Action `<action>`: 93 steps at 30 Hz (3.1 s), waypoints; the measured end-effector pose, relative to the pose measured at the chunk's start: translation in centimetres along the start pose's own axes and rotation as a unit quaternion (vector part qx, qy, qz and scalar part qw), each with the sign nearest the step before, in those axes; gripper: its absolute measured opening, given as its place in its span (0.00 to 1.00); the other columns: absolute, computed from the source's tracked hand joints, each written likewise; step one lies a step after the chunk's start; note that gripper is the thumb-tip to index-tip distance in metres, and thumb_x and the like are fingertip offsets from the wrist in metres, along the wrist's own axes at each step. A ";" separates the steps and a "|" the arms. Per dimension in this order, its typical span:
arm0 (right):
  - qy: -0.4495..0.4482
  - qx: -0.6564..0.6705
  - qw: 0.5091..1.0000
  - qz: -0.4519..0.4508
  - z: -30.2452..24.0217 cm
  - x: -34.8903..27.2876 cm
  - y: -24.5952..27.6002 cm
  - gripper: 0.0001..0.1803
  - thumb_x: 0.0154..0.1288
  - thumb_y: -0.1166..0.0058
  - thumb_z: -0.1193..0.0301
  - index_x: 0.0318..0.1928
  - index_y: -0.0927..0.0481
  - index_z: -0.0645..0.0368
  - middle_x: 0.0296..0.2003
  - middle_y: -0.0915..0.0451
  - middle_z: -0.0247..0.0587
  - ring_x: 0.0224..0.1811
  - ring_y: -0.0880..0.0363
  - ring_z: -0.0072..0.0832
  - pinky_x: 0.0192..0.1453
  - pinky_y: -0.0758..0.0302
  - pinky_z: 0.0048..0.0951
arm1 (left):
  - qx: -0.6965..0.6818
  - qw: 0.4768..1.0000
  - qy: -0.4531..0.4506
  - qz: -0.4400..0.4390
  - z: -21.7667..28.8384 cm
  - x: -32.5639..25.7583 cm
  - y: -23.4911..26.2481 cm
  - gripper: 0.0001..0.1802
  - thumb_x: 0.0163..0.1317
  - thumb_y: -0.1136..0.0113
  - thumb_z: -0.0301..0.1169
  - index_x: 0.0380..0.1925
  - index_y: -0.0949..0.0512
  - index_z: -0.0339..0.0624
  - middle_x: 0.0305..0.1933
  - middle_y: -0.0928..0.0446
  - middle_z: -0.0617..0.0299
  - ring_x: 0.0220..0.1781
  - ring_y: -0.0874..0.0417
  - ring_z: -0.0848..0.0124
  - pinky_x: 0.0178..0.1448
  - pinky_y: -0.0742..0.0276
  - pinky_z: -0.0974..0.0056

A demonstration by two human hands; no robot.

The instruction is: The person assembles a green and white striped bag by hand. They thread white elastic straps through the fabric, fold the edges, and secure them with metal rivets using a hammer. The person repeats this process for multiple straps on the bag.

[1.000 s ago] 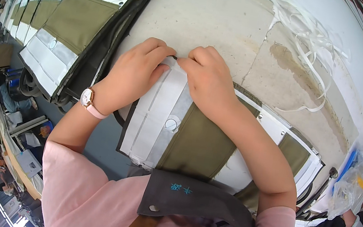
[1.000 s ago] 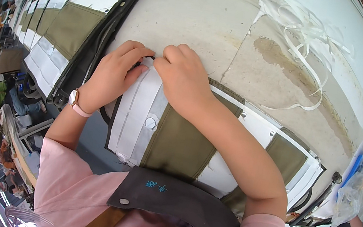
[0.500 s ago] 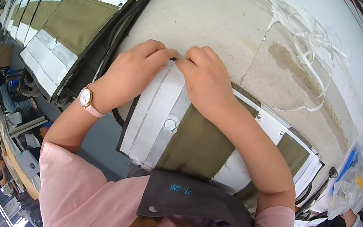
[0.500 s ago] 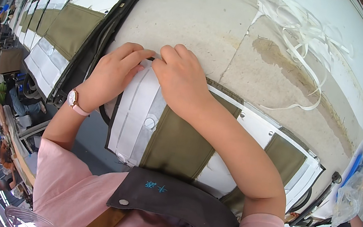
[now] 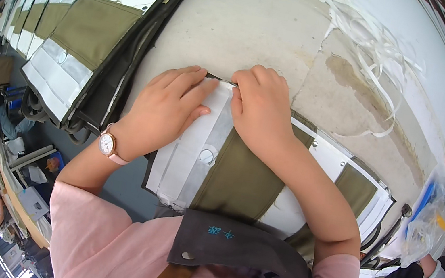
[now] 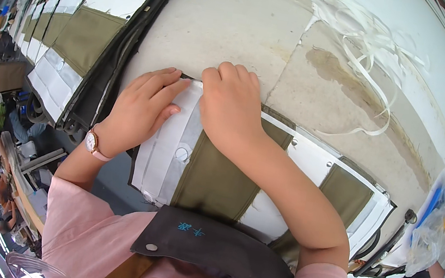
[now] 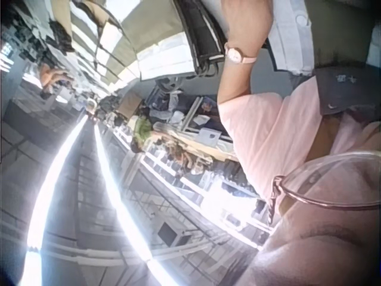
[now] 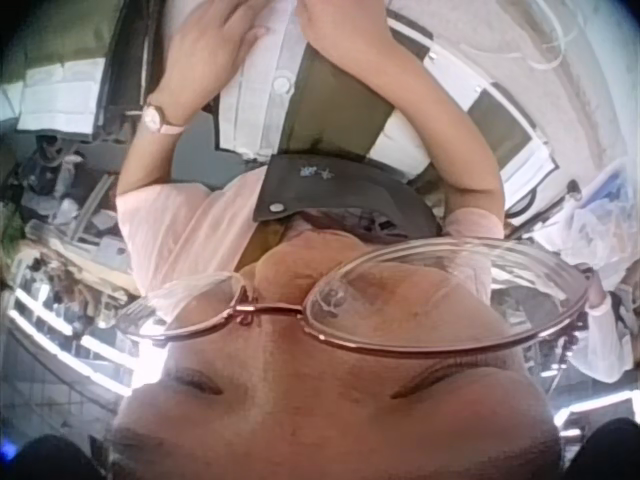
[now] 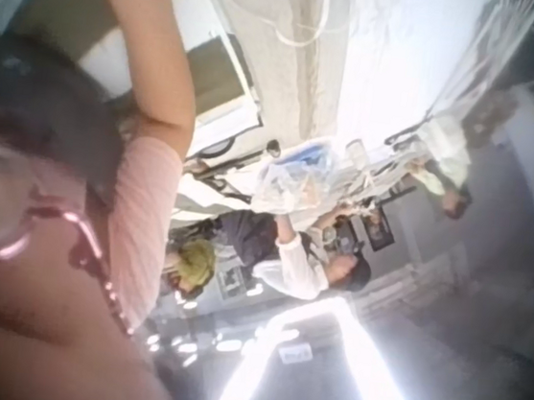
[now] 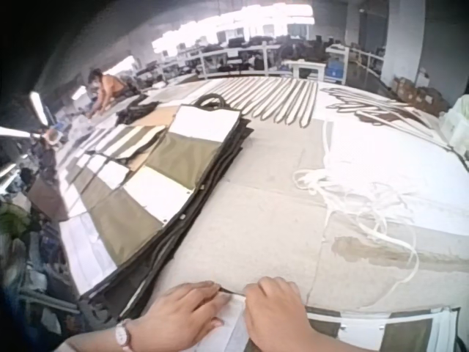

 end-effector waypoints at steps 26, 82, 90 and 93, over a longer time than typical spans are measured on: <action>0.068 0.092 0.993 -0.041 0.9 -0.5 0.8 0.07 0.52 0.45 0.81 0.34 0.20 0.63 0.35 0.26 0.42 0.42 0.27 0.41 0.49 0.26 0.39 | 0.067 0.998 0.015 0.003 1.0 -0.4 -1.1 0.29 0.63 0.37 0.43 0.63 0.25 0.44 0.62 0.26 0.51 0.64 0.25 0.56 0.64 0.29 0.54; -0.003 0.000 1.000 0.007 0.9 -0.9 1.1 0.06 0.53 0.40 0.77 0.32 0.22 0.60 0.34 0.26 0.43 0.41 0.26 0.40 0.48 0.30 0.39 | 0.083 0.996 -0.016 0.014 3.4 0.5 -1.7 0.31 0.61 0.34 0.43 0.64 0.25 0.49 0.53 0.28 0.53 0.55 0.26 0.58 0.60 0.29 0.53; 0.029 0.063 0.997 0.029 1.4 -0.5 1.0 0.04 0.53 0.42 0.78 0.31 0.22 0.61 0.34 0.25 0.41 0.41 0.27 0.40 0.48 0.29 0.39 | 0.096 0.995 -0.012 0.013 3.4 0.5 -1.6 0.31 0.61 0.34 0.44 0.64 0.25 0.47 0.53 0.28 0.55 0.55 0.25 0.59 0.60 0.29 0.53; 0.063 0.062 0.996 -0.015 1.8 -0.8 1.6 0.05 0.51 0.43 0.77 0.32 0.21 0.61 0.34 0.26 0.39 0.41 0.27 0.39 0.47 0.28 0.38 | 0.095 0.995 -0.008 0.012 3.3 0.4 -1.7 0.32 0.61 0.34 0.45 0.64 0.25 0.47 0.53 0.27 0.56 0.55 0.25 0.60 0.60 0.29 0.54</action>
Point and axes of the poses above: each hand's wrist, its own x-axis towards the middle knuckle, its own y-axis out of the back of the hand, z = x × y, the point moved 4 cm from there along x, towards the middle knuckle
